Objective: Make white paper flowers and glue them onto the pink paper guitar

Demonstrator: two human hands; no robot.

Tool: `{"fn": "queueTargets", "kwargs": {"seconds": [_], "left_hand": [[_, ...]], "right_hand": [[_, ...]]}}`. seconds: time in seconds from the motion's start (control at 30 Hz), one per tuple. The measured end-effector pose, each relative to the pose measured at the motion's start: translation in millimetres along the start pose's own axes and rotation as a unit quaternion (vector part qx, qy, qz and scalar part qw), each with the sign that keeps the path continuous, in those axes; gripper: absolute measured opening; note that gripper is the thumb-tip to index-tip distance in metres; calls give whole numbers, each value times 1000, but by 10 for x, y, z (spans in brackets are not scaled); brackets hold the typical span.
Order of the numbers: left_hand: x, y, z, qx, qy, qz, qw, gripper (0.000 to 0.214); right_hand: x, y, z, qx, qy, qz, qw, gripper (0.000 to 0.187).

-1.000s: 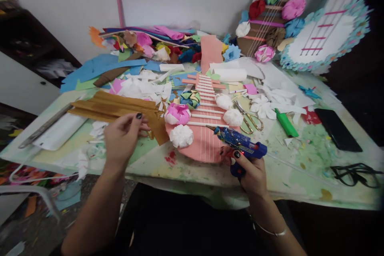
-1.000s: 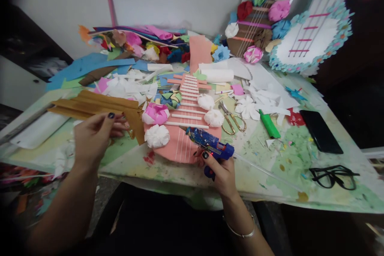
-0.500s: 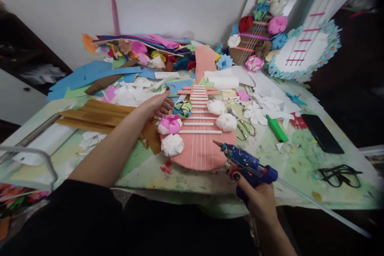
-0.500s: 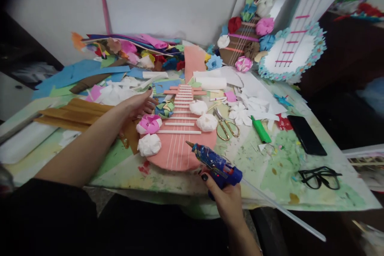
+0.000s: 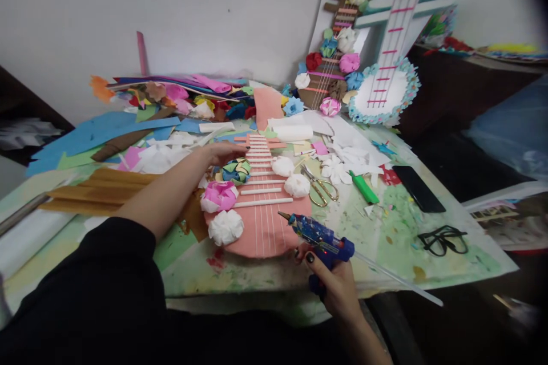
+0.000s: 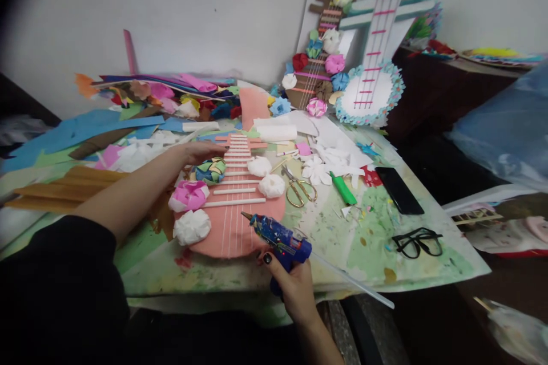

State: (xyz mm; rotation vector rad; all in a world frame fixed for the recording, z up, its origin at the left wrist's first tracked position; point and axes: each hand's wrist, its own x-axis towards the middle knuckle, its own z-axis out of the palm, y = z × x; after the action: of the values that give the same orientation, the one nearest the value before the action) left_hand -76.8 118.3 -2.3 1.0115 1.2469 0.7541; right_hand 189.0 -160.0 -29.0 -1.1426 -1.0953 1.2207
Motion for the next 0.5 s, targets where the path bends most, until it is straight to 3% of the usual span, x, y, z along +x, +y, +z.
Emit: {"fn": "queueTargets", "kwargs": {"seconds": [0.27,0.37,0.4,0.5], "left_hand": [[-131,58,217,-80,26,27,996,12],[-270,73,222,-114,60,48,991,16],[-329,50,218,-122,76,56,988,17],[-520,-116,228,-141,127,70,979,17]], "right_hand": [[146,-133,-63,9,39,-22,999,18],[317,-226,-157,27,103,-48,993,16],[389,-253,-195,32,132,-51,989,16],[605,-307,-304,45,130,-56,989,18]]}}
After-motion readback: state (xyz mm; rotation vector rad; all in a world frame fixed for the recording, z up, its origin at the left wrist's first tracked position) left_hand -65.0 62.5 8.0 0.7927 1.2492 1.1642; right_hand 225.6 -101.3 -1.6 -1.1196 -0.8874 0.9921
